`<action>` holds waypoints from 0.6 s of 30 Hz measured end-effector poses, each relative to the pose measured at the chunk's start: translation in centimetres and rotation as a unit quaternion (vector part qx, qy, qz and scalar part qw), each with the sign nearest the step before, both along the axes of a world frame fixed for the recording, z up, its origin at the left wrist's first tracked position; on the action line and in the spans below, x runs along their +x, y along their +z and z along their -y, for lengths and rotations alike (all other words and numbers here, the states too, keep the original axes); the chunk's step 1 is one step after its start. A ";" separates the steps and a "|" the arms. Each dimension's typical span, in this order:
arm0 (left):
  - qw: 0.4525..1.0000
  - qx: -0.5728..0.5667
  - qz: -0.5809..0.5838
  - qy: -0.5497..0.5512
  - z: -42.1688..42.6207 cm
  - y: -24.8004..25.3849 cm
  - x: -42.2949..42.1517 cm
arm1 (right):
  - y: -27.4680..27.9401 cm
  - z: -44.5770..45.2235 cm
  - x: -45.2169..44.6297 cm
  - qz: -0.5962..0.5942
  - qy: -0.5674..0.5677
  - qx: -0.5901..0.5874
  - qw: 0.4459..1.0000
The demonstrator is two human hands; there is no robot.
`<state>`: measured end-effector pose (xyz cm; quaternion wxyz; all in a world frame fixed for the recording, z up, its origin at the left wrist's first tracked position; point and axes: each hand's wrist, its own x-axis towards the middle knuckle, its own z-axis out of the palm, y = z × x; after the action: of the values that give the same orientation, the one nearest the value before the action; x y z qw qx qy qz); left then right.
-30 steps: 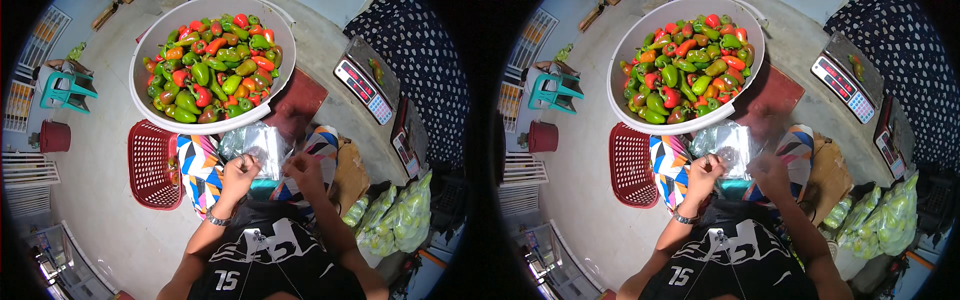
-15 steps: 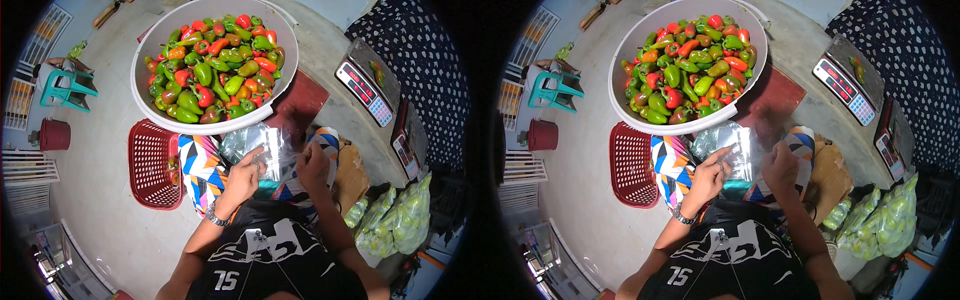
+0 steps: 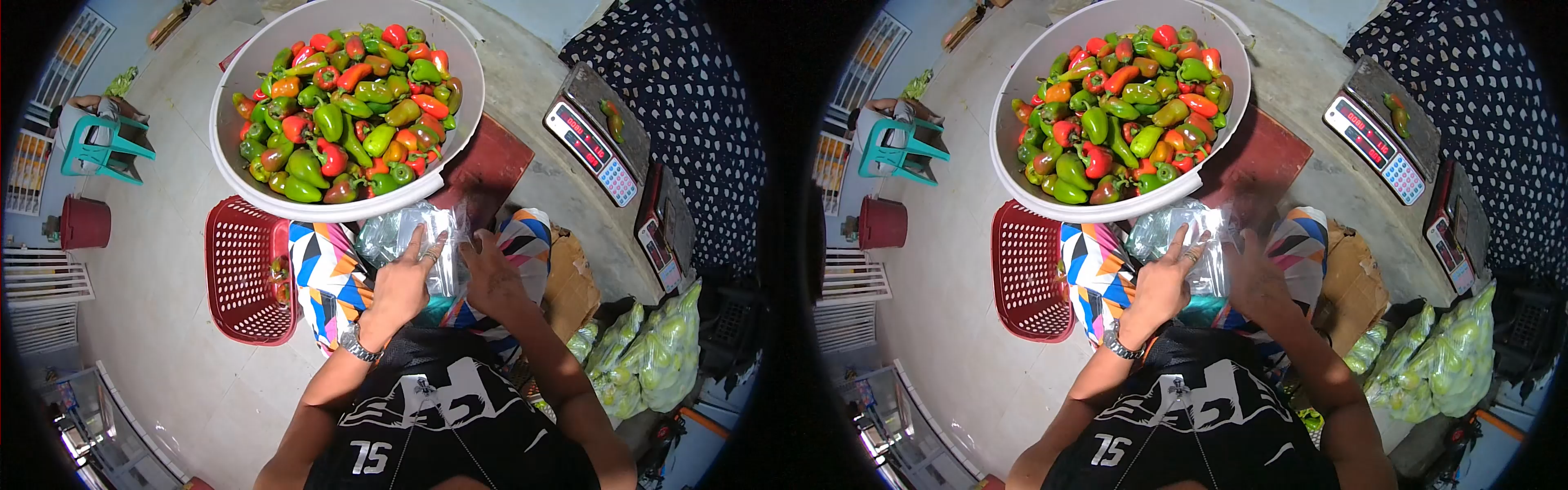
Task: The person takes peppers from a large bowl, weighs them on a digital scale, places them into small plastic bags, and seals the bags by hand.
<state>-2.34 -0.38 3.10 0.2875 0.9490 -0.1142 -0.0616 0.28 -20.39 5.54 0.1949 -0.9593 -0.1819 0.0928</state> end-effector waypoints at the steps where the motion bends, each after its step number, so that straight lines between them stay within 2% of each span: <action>1: 1.000 0.002 -0.005 -0.002 0.2 -0.2 -0.1 | -0.5 0.0 0.0 0.034 0.004 -0.016 0.999; 2: 1.000 -0.009 -0.025 -0.013 0.3 -0.2 -0.1 | -0.7 -0.1 0.0 0.067 0.007 -0.031 0.997; 5: 0.996 -0.083 -0.044 -0.013 0.0 -1.8 -0.7 | -0.2 1.7 3.5 -0.042 0.228 0.019 0.973; 7: 0.989 -0.143 -0.034 -0.009 -0.5 -3.5 -1.2 | 0.6 -0.5 8.4 0.115 0.164 0.166 0.966; 9: 0.983 -0.179 -0.052 -0.005 -1.1 -3.4 -1.6 | 5.3 -4.2 15.0 0.164 0.115 0.230 0.953; 11: 0.974 -0.211 -0.078 0.008 -1.7 -2.5 -1.5 | 4.8 -6.7 21.4 0.153 0.042 0.110 0.981; 13: 0.965 -0.244 -0.091 0.029 -2.1 -2.3 -1.5 | -0.5 -8.4 27.6 0.093 0.003 -0.057 0.994; 14: 0.962 -0.251 -0.098 0.038 -2.3 -1.8 -1.6 | -3.3 -8.8 29.6 0.077 -0.008 -0.078 0.994; 18: 0.955 -0.270 -0.107 0.055 -3.1 -3.1 -2.0 | -1.1 -10.7 31.3 -0.027 0.029 -0.241 0.970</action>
<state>-4.33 2.74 -0.05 0.5469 0.8283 -0.0425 -0.1139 31.61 -9.70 4.41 -0.0399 -0.9694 -0.1767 0.1657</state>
